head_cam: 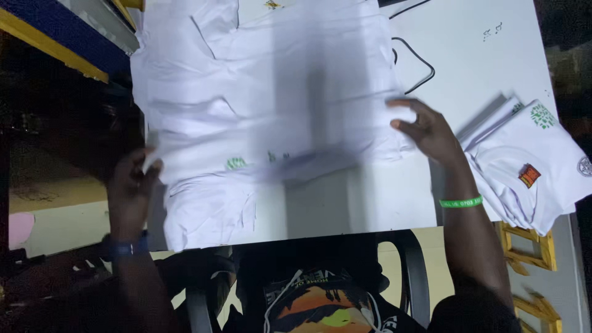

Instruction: The person folds multiple white t-shirts on a white table. They smooth each shirt, fold the sleeves and sides, then fold the bottom up and place the finished shirt on a growing stack to the right.

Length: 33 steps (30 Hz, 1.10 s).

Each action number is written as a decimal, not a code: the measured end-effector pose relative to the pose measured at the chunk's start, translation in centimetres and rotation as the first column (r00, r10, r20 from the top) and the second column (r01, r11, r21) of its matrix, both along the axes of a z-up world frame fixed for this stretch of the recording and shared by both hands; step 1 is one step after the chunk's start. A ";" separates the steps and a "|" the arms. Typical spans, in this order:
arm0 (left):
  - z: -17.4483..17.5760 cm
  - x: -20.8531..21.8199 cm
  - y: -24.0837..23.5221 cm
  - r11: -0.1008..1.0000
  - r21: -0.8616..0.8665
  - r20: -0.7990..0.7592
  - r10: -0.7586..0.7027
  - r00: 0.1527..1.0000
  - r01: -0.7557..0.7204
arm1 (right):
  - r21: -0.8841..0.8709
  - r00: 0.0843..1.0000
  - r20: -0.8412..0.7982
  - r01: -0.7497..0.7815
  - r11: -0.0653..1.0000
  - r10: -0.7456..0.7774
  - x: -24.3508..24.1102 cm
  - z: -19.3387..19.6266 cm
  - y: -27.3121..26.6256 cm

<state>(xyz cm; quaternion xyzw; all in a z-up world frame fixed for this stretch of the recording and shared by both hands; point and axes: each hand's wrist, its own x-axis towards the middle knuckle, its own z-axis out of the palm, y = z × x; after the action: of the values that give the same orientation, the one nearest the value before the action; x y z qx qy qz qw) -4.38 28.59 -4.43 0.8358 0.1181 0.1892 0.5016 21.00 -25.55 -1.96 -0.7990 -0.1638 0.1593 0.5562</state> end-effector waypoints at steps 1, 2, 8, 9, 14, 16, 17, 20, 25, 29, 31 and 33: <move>0.5 -0.5 -0.8 0.999 0.007 -0.145 0.047 0.988 -0.046 | -0.149 1.000 -0.007 -0.005 0.989 0.004 -0.8 0.6 -0.2; 1.0 -1.1 -1.5 0.996 0.020 -0.286 0.093 0.954 -0.091 | -0.294 1.000 -0.016 -0.011 0.956 0.006 -1.6 1.2 -0.4; 1.3 -4.1 -1.6 0.996 0.092 -0.309 0.047 0.950 -0.020 | -0.413 0.937 0.258 -0.113 0.904 0.235 -2.7 1.3 -1.6; 1.2 -4.2 -1.4 0.996 0.091 -0.306 0.052 0.950 -0.025 | -0.413 0.935 0.260 -0.117 0.903 0.240 -2.7 1.2 -1.8; 0.7 -4.1 0.2 0.998 0.014 -0.337 -0.055 0.940 0.063 | -0.435 0.920 0.262 -0.157 0.887 0.292 -2.3 1.4 -2.0; 2.1 -3.9 -0.2 0.998 0.037 -0.359 -0.041 0.933 0.059 | -0.454 0.904 0.304 -0.140 0.880 0.300 -1.8 2.4 -1.5; 2.9 -3.9 -0.4 0.997 0.058 -0.383 -0.030 0.923 0.056 | -0.472 0.888 0.341 -0.121 0.873 0.307 -1.7 2.9 -1.2; 5.7 -1.7 -1.7 0.900 -0.398 -0.387 0.013 0.922 -0.179 | -0.601 0.835 0.512 0.180 0.778 0.203 -0.6 2.6 0.0; 1.7 4.7 0.4 0.948 0.309 -0.118 0.119 0.986 -0.077 | -0.484 0.865 0.422 -0.037 0.874 0.270 -2.8 2.8 15.7; -0.5 8.0 2.0 0.872 0.487 0.039 0.026 0.999 -0.042 | -0.444 0.587 0.582 -0.350 0.825 0.563 -3.8 -1.1 25.8; -1.7 8.6 2.8 0.820 0.570 0.028 0.033 0.999 -0.043 | -0.535 0.490 0.608 -0.329 0.778 0.625 -3.1 -2.2 29.0; -1.1 8.7 2.7 0.760 0.649 0.015 0.038 0.999 -0.039 | -0.617 0.390 0.619 -0.294 0.730 0.681 -2.3 -3.0 31.1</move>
<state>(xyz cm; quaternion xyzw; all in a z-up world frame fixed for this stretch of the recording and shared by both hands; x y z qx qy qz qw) 4.31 31.29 -5.51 0.9550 0.0622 0.2290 0.1778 18.69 5.53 -4.93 -0.7856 -0.5971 -0.0384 0.1576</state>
